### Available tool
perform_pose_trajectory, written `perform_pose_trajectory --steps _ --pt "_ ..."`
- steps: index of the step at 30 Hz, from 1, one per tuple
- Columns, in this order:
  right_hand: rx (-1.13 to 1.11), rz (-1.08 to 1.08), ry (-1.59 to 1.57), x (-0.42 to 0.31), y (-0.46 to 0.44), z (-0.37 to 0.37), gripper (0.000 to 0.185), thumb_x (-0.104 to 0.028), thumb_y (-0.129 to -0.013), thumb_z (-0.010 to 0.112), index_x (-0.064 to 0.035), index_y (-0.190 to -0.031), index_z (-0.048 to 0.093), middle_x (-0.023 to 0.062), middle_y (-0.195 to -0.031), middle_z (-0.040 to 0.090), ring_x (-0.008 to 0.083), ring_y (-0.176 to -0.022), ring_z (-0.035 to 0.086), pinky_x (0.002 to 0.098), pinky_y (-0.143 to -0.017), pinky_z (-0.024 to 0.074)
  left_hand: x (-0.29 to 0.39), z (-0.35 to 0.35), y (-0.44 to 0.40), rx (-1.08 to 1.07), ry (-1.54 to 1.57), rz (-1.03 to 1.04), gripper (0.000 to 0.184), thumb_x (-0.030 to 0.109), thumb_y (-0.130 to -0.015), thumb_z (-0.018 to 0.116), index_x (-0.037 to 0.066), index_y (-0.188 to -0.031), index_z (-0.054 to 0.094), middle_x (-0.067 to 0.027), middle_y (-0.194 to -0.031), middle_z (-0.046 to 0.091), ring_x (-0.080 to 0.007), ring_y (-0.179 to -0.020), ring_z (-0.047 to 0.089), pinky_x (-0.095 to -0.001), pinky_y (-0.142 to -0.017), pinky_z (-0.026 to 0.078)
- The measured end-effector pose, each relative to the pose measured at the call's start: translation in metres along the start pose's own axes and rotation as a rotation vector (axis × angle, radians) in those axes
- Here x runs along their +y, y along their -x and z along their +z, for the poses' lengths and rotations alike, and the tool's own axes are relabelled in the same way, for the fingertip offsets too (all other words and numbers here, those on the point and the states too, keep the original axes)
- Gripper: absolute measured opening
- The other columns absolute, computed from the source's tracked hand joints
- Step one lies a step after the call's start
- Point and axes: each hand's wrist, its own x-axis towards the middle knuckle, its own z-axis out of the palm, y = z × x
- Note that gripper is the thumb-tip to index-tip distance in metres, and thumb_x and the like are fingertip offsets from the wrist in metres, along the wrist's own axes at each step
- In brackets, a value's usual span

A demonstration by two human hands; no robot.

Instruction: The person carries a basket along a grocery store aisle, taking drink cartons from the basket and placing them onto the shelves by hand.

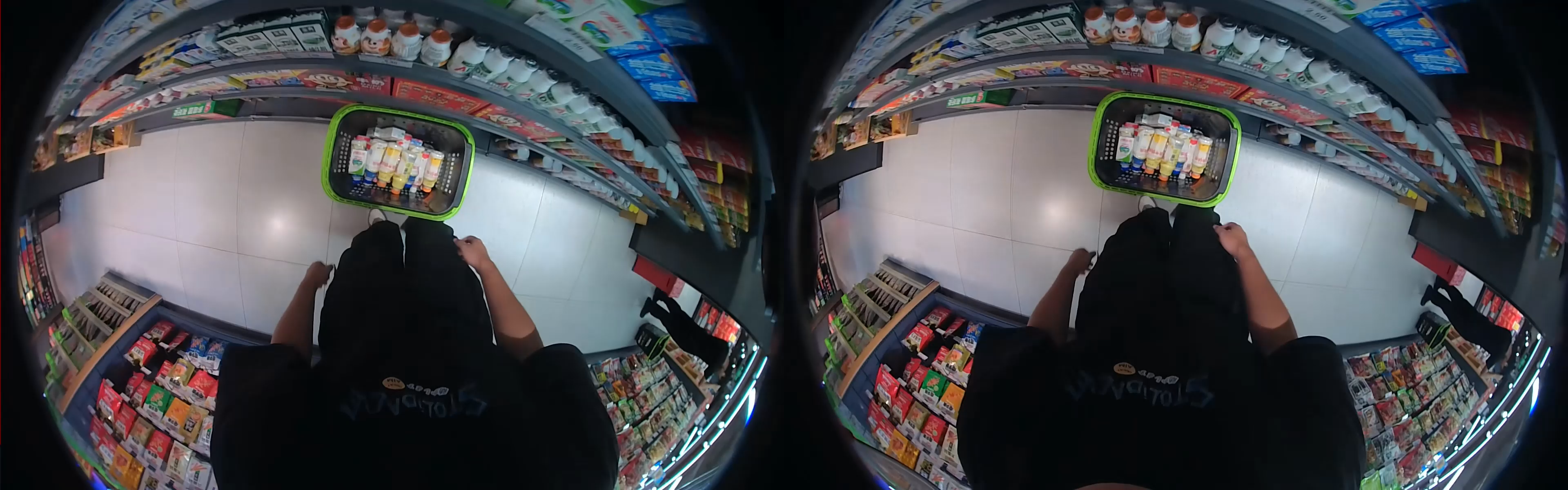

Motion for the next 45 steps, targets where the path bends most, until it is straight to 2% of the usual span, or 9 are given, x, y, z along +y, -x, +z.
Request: perform_pose_trajectory --steps 2,4,8,9,12,15,22,32,45 --pt "-0.047 0.051 -0.081 -0.012 -0.008 0.027 0.041 -0.039 -0.081 0.064 0.0015 -0.090 0.068 0.0168 -0.080 0.067 0.0293 -0.084 0.066 0.0355 -0.079 0.0506 -0.001 0.011 -0.072 0.178 -0.328 0.305 0.045 0.038 -0.084 0.055 -0.006 -0.092 0.062 -0.0278 -0.101 0.063 -0.0429 -0.103 0.057 -0.0472 -0.089 0.045" --pt "-0.030 -0.130 -0.014 -0.011 -0.031 0.054 0.033 -0.033 -0.085 0.064 0.0000 -0.090 0.062 0.0072 -0.069 0.062 0.0133 -0.059 0.058 0.0285 -0.058 0.0479 0.098 -0.011 -0.020 0.231 0.041 0.190 0.039 0.034 -0.083 0.056 -0.003 -0.095 0.061 -0.0248 -0.096 0.065 -0.0412 -0.096 0.060 -0.0469 -0.086 0.047" --pt "-0.059 -0.170 -0.180 -0.036 -0.074 0.082 0.028 -0.029 -0.085 0.064 -0.0031 -0.097 0.063 0.0092 -0.080 0.065 0.0204 -0.073 0.061 0.0315 -0.069 0.0486 0.126 0.036 -0.120 0.276 -0.314 0.671 0.030 0.029 -0.084 0.059 0.002 -0.095 0.059 -0.0205 -0.100 0.061 -0.0395 -0.101 0.057 -0.0471 -0.085 0.046" --pt "-0.040 -0.201 -0.217 -0.043 -0.092 0.087 0.027 -0.028 -0.084 0.064 -0.0047 -0.099 0.064 0.0125 -0.091 0.067 0.0269 -0.087 0.065 0.0347 -0.079 0.0493 0.143 0.039 -0.114 0.253 -0.322 0.668 0.030 0.029 -0.084 0.059 0.002 -0.095 0.059 -0.0205 -0.100 0.061 -0.0395 -0.101 0.057 -0.0471 -0.085 0.046" --pt "0.027 -0.345 -0.169 -0.075 -0.162 0.094 0.026 -0.024 -0.084 0.063 -0.0064 -0.103 0.064 0.0128 -0.087 0.067 0.0266 -0.083 0.065 0.0350 -0.077 0.0501 0.206 0.040 -0.108 0.445 -0.348 0.526 0.032 0.030 -0.082 0.064 0.003 -0.099 0.055 -0.0171 -0.109 0.053 -0.0385 -0.109 0.050 -0.0471 -0.088 0.042" --pt "0.150 -0.437 -0.077 -0.091 -0.224 0.092 0.028 -0.023 -0.084 0.061 -0.0062 -0.106 0.064 0.0129 -0.084 0.067 0.0272 -0.078 0.065 0.0353 -0.075 0.0509 0.210 0.045 -0.153 0.588 -0.529 0.689 0.038 0.032 -0.079 0.067 0.005 -0.101 0.052 -0.0148 -0.113 0.048 -0.0360 -0.112 0.044 -0.0465 -0.091 0.039" --pt "0.434 -0.735 0.219 -0.102 -0.366 0.083 0.023 -0.021 -0.087 0.052 -0.0068 -0.096 0.067 0.0160 -0.101 0.065 0.0347 -0.093 0.061 0.0424 -0.085 0.0489 0.192 0.049 -0.206 0.700 -0.517 0.914 0.037 0.034 -0.077 0.068 0.006 -0.096 0.053 -0.0102 -0.100 0.053 -0.0291 -0.093 0.053 -0.0410 -0.077 0.044" --pt "0.078 -0.523 0.417 -0.085 -0.468 0.106 0.052 -0.048 -0.094 0.031 -0.0191 -0.132 0.052 0.0146 -0.130 0.054 0.0307 -0.124 0.047 0.0393 -0.104 0.0362 0.180 0.060 -0.215 0.783 -0.419 0.921 0.034 0.031 -0.073 0.068 0.007 -0.095 0.055 -0.0072 -0.084 0.057 -0.0267 -0.071 0.056 -0.0369 -0.061 0.045" --pt "0.094 -0.213 0.654 -0.106 -0.459 0.103 0.061 -0.055 -0.094 0.027 -0.0135 -0.128 0.055 0.0155 -0.127 0.057 0.0313 -0.121 0.051 0.0502 -0.101 0.0362 0.184 0.059 -0.215 0.765 -0.429 0.914 0.033 0.026 -0.071 0.067 0.006 -0.095 0.055 -0.0065 -0.079 0.057 -0.0247 -0.065 0.055 -0.0359 -0.056 0.042"
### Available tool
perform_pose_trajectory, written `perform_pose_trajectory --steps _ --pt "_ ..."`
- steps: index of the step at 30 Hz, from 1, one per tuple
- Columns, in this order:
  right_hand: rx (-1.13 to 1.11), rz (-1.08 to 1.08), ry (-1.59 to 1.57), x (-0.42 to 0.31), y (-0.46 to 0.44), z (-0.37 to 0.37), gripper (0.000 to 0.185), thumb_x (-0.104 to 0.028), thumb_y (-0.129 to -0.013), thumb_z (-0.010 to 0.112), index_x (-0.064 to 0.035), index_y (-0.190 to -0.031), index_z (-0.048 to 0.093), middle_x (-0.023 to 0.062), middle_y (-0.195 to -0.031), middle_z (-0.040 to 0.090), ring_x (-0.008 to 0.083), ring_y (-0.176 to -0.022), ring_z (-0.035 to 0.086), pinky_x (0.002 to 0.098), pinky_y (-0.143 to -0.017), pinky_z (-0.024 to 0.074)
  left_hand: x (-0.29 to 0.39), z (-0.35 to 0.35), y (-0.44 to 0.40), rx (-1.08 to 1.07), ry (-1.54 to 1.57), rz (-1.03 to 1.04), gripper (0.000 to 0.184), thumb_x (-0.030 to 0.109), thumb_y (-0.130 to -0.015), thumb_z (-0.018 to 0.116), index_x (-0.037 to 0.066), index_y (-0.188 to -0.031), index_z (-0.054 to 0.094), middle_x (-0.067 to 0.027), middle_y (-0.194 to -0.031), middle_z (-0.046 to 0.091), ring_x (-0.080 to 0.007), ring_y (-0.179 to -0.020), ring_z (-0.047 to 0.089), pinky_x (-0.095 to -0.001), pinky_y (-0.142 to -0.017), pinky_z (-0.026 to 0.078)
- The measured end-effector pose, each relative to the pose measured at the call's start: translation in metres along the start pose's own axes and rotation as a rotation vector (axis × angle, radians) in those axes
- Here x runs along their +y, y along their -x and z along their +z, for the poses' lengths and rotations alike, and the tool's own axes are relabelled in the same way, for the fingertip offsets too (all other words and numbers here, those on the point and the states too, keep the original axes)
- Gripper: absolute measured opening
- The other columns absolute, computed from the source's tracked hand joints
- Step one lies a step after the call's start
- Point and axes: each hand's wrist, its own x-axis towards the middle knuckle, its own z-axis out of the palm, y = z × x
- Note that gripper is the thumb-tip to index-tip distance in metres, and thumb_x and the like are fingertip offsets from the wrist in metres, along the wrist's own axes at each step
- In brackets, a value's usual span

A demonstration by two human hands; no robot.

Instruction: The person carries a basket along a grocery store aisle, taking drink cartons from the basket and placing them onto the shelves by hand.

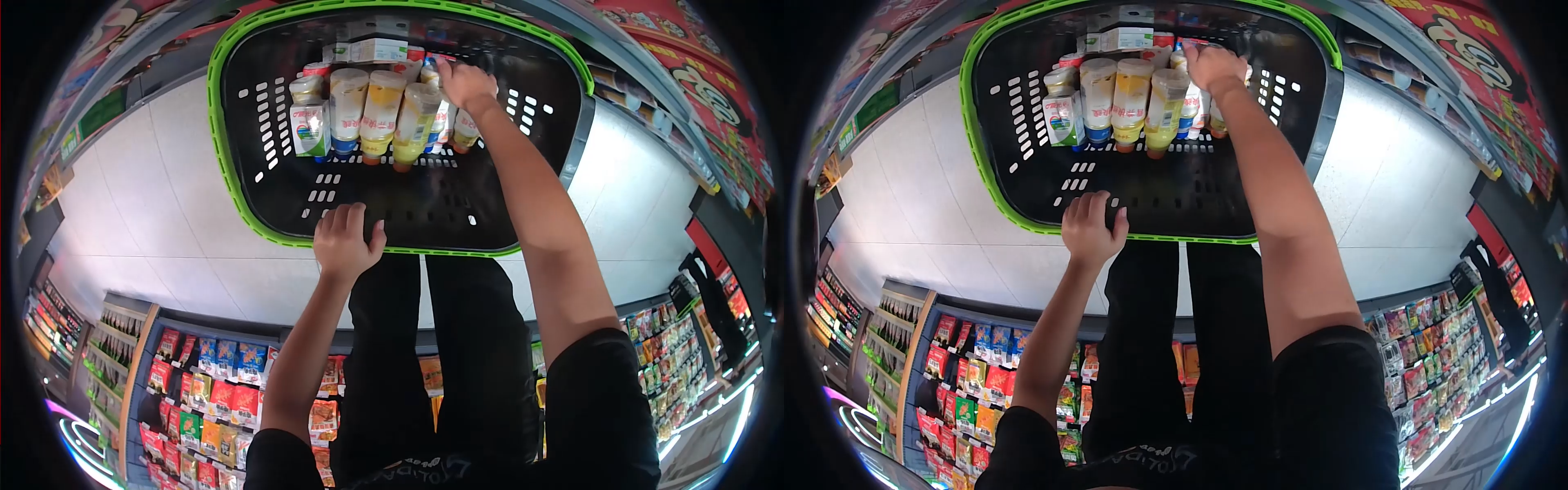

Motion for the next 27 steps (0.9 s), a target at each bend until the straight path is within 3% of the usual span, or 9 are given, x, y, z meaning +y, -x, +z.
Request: perform_pose_trajectory --steps 2,3,7,12,15,18,19,21,27 --pt "-0.016 0.158 -0.041 -0.011 -0.009 0.002 0.056 -0.049 -0.092 0.033 -0.0102 -0.121 0.061 0.0169 -0.121 0.060 0.0306 -0.118 0.053 0.0488 -0.101 0.0345 -0.001 0.000 0.001 -0.014 0.004 -0.006 0.033 0.026 -0.071 0.067 0.006 -0.095 0.055 -0.0065 -0.079 0.058 -0.0248 -0.065 0.055 -0.0361 -0.057 0.042" --pt "-0.009 0.232 -0.068 -0.017 -0.012 0.001 0.053 -0.048 -0.088 0.042 -0.0109 -0.119 0.063 0.0140 -0.122 0.061 0.0289 -0.118 0.053 0.0452 -0.100 0.0355 -0.001 0.000 0.000 -0.026 0.013 -0.014 0.034 0.025 -0.070 0.067 0.006 -0.095 0.055 -0.0064 -0.079 0.058 -0.0249 -0.065 0.055 -0.0362 -0.057 0.042" --pt "0.036 0.463 -0.127 -0.033 -0.023 -0.001 0.057 -0.051 -0.080 0.055 -0.0147 -0.122 0.062 0.0085 -0.130 0.056 0.0266 -0.123 0.050 0.0427 -0.101 0.0334 0.000 -0.002 -0.002 -0.040 0.026 -0.030 0.032 0.022 -0.069 0.066 0.006 -0.095 0.056 -0.0071 -0.078 0.058 -0.0260 -0.065 0.055 -0.0372 -0.058 0.043" --pt "-0.096 0.471 -0.307 -0.029 -0.059 0.006 0.058 -0.045 -0.078 0.060 -0.0156 -0.128 0.057 0.0054 -0.135 0.053 0.0240 -0.128 0.047 0.0478 -0.107 0.0272 0.001 -0.001 -0.001 -0.051 0.037 -0.055 0.032 0.023 -0.069 0.066 0.007 -0.096 0.056 -0.0068 -0.078 0.058 -0.0261 -0.066 0.055 -0.0374 -0.058 0.042" --pt "-0.075 0.413 -0.251 -0.028 -0.070 0.021 0.062 -0.046 -0.079 0.058 -0.0131 -0.131 0.053 0.0069 -0.139 0.048 0.0259 -0.132 0.042 0.0575 -0.112 0.0134 -0.001 0.001 0.000 -0.043 0.013 -0.044 0.032 0.025 -0.069 0.066 0.007 -0.094 0.055 -0.0062 -0.078 0.057 -0.0252 -0.066 0.055 -0.0367 -0.058 0.042" --pt "-0.031 0.453 -0.239 -0.025 -0.064 0.028 0.055 -0.042 -0.080 0.056 -0.0147 -0.128 0.057 0.0095 -0.137 0.050 0.0328 -0.130 0.042 0.0631 -0.106 0.0224 -0.002 0.000 0.000 -0.037 -0.014 -0.028 0.032 0.027 -0.069 0.066 0.008 -0.092 0.055 -0.0057 -0.078 0.056 -0.0243 -0.065 0.055 -0.0361 -0.058 0.043" --pt "-0.029 0.453 -0.237 -0.025 -0.064 0.028 0.055 -0.042 -0.080 0.056 -0.0147 -0.128 0.057 0.0095 -0.137 0.050 0.0328 -0.130 0.042 0.0631 -0.106 0.0224 -0.002 0.000 0.000 -0.037 -0.022 -0.021 0.032 0.028 -0.069 0.066 0.008 -0.092 0.055 -0.0056 -0.079 0.056 -0.0241 -0.066 0.055 -0.0358 -0.059 0.043" --pt "-0.044 0.453 -0.213 -0.026 -0.064 0.025 0.065 -0.048 -0.079 0.058 -0.0139 -0.133 0.051 0.0058 -0.140 0.047 0.0243 -0.131 0.043 0.0562 -0.112 0.0152 0.000 0.000 0.001 -0.050 -0.012 -0.029 0.032 0.028 -0.069 0.066 0.008 -0.092 0.055 -0.0056 -0.078 0.056 -0.0239 -0.066 0.055 -0.0355 -0.059 0.043" --pt "-0.190 0.464 -0.215 -0.022 -0.063 0.004 0.073 -0.053 -0.071 0.066 -0.0170 -0.133 0.052 0.0050 -0.139 0.048 0.0222 -0.132 0.042 0.0513 -0.113 0.0167 -0.001 -0.001 -0.001 -0.059 -0.006 -0.037 0.031 0.024 -0.068 0.066 0.008 -0.094 0.056 -0.0056 -0.079 0.057 -0.0249 -0.065 0.055 -0.0359 -0.058 0.042"
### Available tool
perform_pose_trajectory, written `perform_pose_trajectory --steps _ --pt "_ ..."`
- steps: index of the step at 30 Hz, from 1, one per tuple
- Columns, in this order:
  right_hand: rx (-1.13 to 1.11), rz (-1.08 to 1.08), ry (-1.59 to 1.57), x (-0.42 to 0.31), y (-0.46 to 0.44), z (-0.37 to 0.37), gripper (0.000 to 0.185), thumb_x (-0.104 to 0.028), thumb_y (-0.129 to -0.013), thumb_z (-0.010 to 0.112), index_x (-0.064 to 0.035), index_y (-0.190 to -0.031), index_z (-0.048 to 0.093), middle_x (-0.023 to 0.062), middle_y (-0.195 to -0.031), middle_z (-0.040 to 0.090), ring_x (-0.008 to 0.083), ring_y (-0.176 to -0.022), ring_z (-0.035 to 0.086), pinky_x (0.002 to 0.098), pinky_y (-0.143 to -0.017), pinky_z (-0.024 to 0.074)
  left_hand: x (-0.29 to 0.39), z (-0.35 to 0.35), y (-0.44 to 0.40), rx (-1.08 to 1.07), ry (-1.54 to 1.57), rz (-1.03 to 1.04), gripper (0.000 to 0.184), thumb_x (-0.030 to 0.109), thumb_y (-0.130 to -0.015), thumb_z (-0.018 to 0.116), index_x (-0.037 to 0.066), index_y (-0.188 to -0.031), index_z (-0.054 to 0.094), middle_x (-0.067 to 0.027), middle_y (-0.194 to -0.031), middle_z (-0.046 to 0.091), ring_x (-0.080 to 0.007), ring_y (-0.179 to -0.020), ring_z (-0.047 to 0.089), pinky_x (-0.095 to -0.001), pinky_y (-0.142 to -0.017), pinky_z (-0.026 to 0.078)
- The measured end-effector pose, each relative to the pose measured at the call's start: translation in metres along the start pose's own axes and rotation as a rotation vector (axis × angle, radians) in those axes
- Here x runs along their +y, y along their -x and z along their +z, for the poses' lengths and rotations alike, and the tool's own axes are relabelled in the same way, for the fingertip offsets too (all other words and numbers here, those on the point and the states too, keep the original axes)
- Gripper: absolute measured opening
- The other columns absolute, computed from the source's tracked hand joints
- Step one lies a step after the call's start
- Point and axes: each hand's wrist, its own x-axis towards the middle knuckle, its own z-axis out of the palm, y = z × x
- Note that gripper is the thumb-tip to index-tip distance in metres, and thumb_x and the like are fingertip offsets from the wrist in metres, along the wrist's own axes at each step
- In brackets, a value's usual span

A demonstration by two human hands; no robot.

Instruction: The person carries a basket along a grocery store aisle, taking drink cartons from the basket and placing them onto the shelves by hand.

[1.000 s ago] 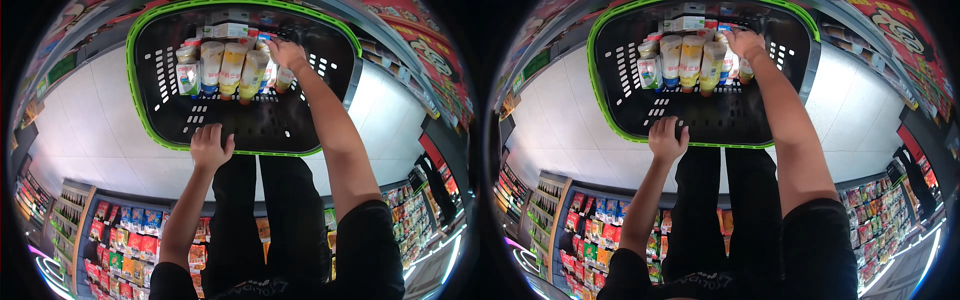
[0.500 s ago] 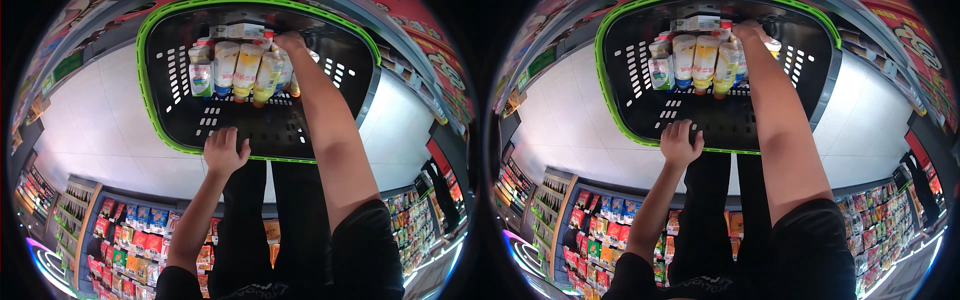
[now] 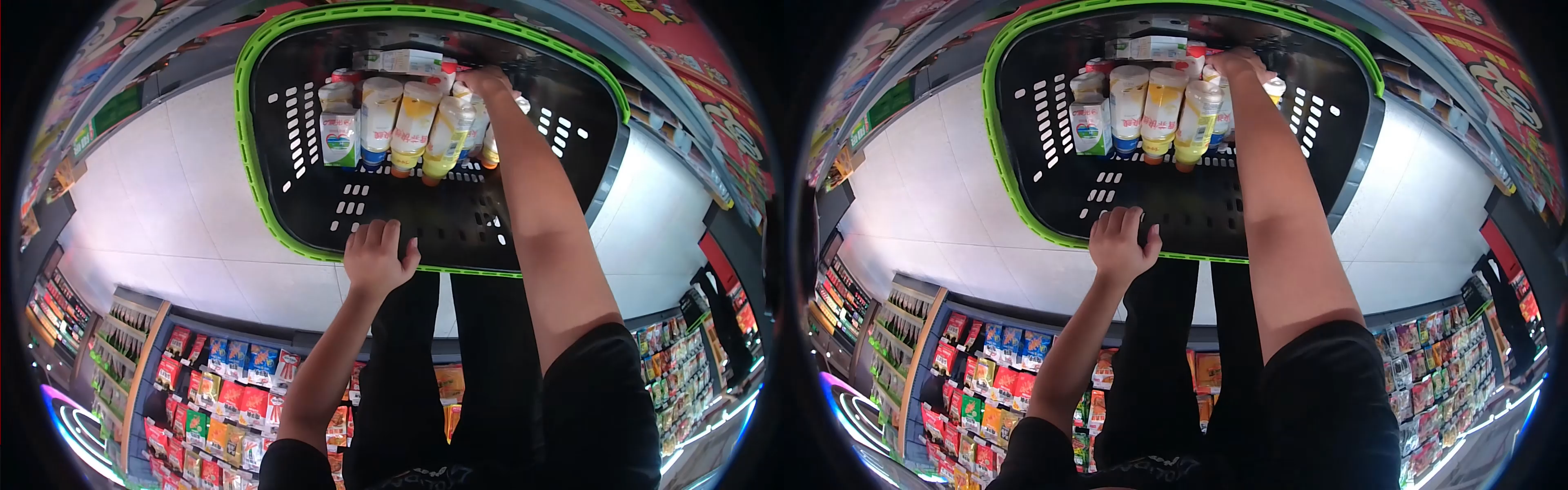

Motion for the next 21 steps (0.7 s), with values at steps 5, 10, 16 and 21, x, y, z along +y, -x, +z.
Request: perform_pose_trajectory --steps 5,10,16,21 --pt "0.174 0.088 0.014 -0.003 0.009 0.012 0.074 -0.053 -0.071 0.065 -0.0151 -0.133 0.052 0.0065 -0.139 0.049 0.0268 -0.133 0.041 0.0548 -0.114 0.0111 0.001 -0.001 0.001 0.003 0.000 0.008 0.030 0.024 -0.068 0.065 0.008 -0.092 0.056 -0.0056 -0.078 0.056 -0.0251 -0.064 0.054 -0.0354 -0.057 0.042" --pt "0.048 0.046 -0.031 -0.006 -0.003 0.011 0.060 -0.042 -0.079 0.057 -0.0136 -0.131 0.054 0.0095 -0.139 0.048 0.0297 -0.134 0.038 0.0580 -0.113 0.0098 0.001 0.000 0.001 0.003 -0.002 -0.004 0.029 0.025 -0.068 0.065 0.008 -0.090 0.056 -0.0056 -0.078 0.056 -0.0251 -0.065 0.054 -0.0352 -0.056 0.042" --pt "0.145 -0.194 0.248 0.013 -0.069 0.045 0.053 -0.049 -0.085 0.055 -0.0156 -0.126 0.058 0.0076 -0.134 0.052 0.0273 -0.125 0.048 0.0456 -0.104 0.0391 -0.001 0.000 0.002 0.004 -0.007 -0.006 0.027 0.025 -0.068 0.064 0.008 -0.088 0.056 -0.0056 -0.078 0.057 -0.0250 -0.065 0.054 -0.0351 -0.056 0.042" --pt "0.063 0.015 -0.111 0.016 -0.064 0.036 0.077 -0.069 -0.078 0.055 -0.0127 -0.130 0.054 0.0067 -0.136 0.051 0.0233 -0.132 0.042 0.0538 -0.112 0.0202 -0.002 0.002 0.003 0.029 -0.011 -0.001 0.026 0.027 -0.068 0.064 0.009 -0.085 0.055 -0.0050 -0.075 0.054 -0.0238 -0.063 0.053 -0.0345 -0.055 0.041"
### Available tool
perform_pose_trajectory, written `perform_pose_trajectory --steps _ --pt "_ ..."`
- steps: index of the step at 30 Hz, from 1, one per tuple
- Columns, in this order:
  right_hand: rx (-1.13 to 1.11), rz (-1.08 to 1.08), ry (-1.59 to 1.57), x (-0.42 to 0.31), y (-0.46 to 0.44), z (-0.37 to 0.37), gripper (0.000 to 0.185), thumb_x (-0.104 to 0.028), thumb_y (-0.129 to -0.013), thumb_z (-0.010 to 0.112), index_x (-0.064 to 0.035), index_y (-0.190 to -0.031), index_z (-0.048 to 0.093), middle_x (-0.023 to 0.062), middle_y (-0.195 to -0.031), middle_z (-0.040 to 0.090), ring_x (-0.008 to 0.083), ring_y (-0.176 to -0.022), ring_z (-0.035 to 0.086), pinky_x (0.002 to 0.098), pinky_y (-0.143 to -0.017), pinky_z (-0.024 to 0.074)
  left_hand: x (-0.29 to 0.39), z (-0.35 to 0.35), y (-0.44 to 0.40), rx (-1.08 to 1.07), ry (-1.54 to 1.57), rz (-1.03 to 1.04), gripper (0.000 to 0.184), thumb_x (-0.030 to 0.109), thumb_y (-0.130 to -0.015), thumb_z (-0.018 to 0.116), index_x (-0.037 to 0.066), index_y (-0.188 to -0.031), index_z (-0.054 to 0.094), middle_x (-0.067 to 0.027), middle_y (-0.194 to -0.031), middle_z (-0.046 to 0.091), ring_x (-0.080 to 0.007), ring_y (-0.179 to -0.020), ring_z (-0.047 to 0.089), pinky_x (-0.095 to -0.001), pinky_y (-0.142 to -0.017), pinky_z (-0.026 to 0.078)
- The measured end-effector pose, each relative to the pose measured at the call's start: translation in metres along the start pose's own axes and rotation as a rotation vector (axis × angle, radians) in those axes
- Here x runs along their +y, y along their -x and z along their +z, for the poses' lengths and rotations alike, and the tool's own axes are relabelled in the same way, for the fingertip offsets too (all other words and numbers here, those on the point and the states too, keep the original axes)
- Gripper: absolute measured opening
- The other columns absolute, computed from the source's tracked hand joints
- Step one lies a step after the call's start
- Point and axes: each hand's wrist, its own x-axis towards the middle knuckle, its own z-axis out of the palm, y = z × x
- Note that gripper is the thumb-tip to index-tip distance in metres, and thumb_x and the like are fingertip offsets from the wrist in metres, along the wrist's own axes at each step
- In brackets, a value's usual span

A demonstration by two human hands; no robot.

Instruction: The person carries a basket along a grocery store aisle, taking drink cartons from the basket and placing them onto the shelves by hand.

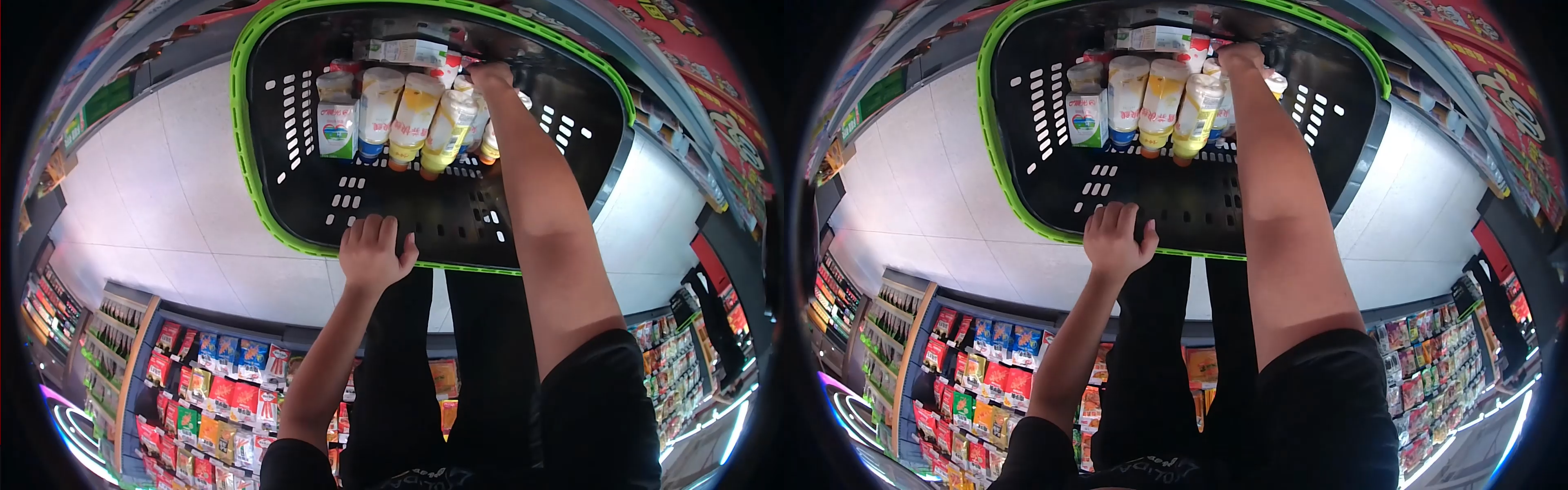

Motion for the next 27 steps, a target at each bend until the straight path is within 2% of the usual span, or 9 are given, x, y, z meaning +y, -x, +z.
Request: perform_pose_trajectory --steps 1,3,6,10,16,18,20,24,27 --pt "0.001 0.000 0.005 -0.002 0.011 -0.006 0.077 -0.069 -0.078 0.055 -0.0127 -0.130 0.054 0.0067 -0.136 0.051 0.0233 -0.132 0.042 0.0538 -0.112 0.0202 0.000 0.001 0.000 0.011 -0.013 0.004 0.026 0.029 -0.069 0.064 0.009 -0.082 0.054 -0.0045 -0.073 0.051 -0.0228 -0.063 0.053 -0.0341 -0.054 0.040" --pt "0.180 -0.011 0.066 -0.007 0.033 -0.011 0.059 -0.059 -0.081 0.057 -0.0156 -0.120 0.061 0.0094 -0.119 0.063 0.0223 -0.105 0.063 0.0314 -0.087 0.0497 0.000 0.001 0.000 0.016 -0.004 -0.001 0.026 0.029 -0.069 0.065 0.009 -0.082 0.054 -0.0046 -0.073 0.051 -0.0229 -0.063 0.052 -0.0342 -0.054 0.040" --pt "0.264 -0.188 0.053 0.002 -0.027 0.011 0.054 -0.052 -0.082 0.060 -0.0133 -0.120 0.061 0.0111 -0.118 0.063 0.0206 -0.100 0.065 0.0311 -0.083 0.0510 0.000 0.000 0.000 0.021 0.014 -0.012 0.026 0.027 -0.068 0.065 0.009 -0.084 0.055 -0.0048 -0.074 0.053 -0.0237 -0.063 0.053 -0.0347 -0.055 0.041" --pt "-0.017 -0.269 -0.461 0.007 -0.045 0.016 0.041 -0.036 -0.082 0.064 -0.0090 -0.114 0.063 0.0112 -0.108 0.066 0.0200 -0.090 0.063 0.0315 -0.078 0.0502 0.001 -0.001 0.000 0.013 0.021 -0.015 0.026 0.025 -0.067 0.065 0.008 -0.086 0.056 -0.0050 -0.075 0.055 -0.0243 -0.063 0.053 -0.0349 -0.055 0.041" --pt "-0.237 -0.227 -0.280 -0.003 0.008 -0.012 0.037 -0.034 -0.085 0.059 -0.0075 -0.111 0.063 0.0089 -0.102 0.067 0.0177 -0.087 0.062 0.0331 -0.075 0.0498 0.001 -0.001 0.000 -0.017 0.010 -0.020 0.025 0.025 -0.068 0.064 0.009 -0.085 0.056 -0.0051 -0.075 0.055 -0.0243 -0.063 0.053 -0.0350 -0.055 0.041" --pt "-0.338 -0.239 -0.426 0.002 -0.009 -0.005 0.037 -0.034 -0.085 0.058 -0.0071 -0.110 0.064 0.0080 -0.102 0.067 0.0169 -0.085 0.063 0.0342 -0.076 0.0499 0.002 -0.001 0.000 -0.009 0.009 -0.015 0.025 0.025 -0.067 0.064 0.009 -0.085 0.056 -0.0051 -0.075 0.055 -0.0244 -0.063 0.053 -0.0349 -0.055 0.041" --pt "-0.479 -0.294 -0.322 0.001 -0.005 -0.013 0.045 -0.037 -0.078 0.063 -0.0091 -0.113 0.066 0.0105 -0.111 0.066 0.0190 -0.097 0.062 0.0352 -0.085 0.0473 0.001 -0.001 -0.001 0.004 0.001 -0.012 0.025 0.025 -0.067 0.064 0.009 -0.085 0.056 -0.0052 -0.075 0.055 -0.0244 -0.063 0.053 -0.0349 -0.055 0.041" --pt "-0.498 -0.335 -0.134 0.000 -0.028 -0.002 0.045 -0.038 -0.077 0.064 -0.0089 -0.112 0.067 0.0094 -0.108 0.067 0.0187 -0.092 0.063 0.0344 -0.083 0.0485 0.002 0.000 0.000 -0.025 0.005 -0.023 0.025 0.025 -0.067 0.064 0.009 -0.085 0.056 -0.0054 -0.076 0.056 -0.0247 -0.063 0.053 -0.0352 -0.056 0.041" --pt "-0.399 -0.394 -0.028 -0.005 -0.006 -0.015 0.028 -0.029 -0.081 0.062 -0.0087 -0.099 0.070 0.0071 -0.098 0.069 0.0160 -0.081 0.065 0.0325 -0.075 0.0514 0.001 -0.002 0.001 -0.037 0.000 -0.017 0.026 0.025 -0.067 0.064 0.009 -0.086 0.056 -0.0054 -0.077 0.056 -0.0248 -0.064 0.053 -0.0355 -0.056 0.041"
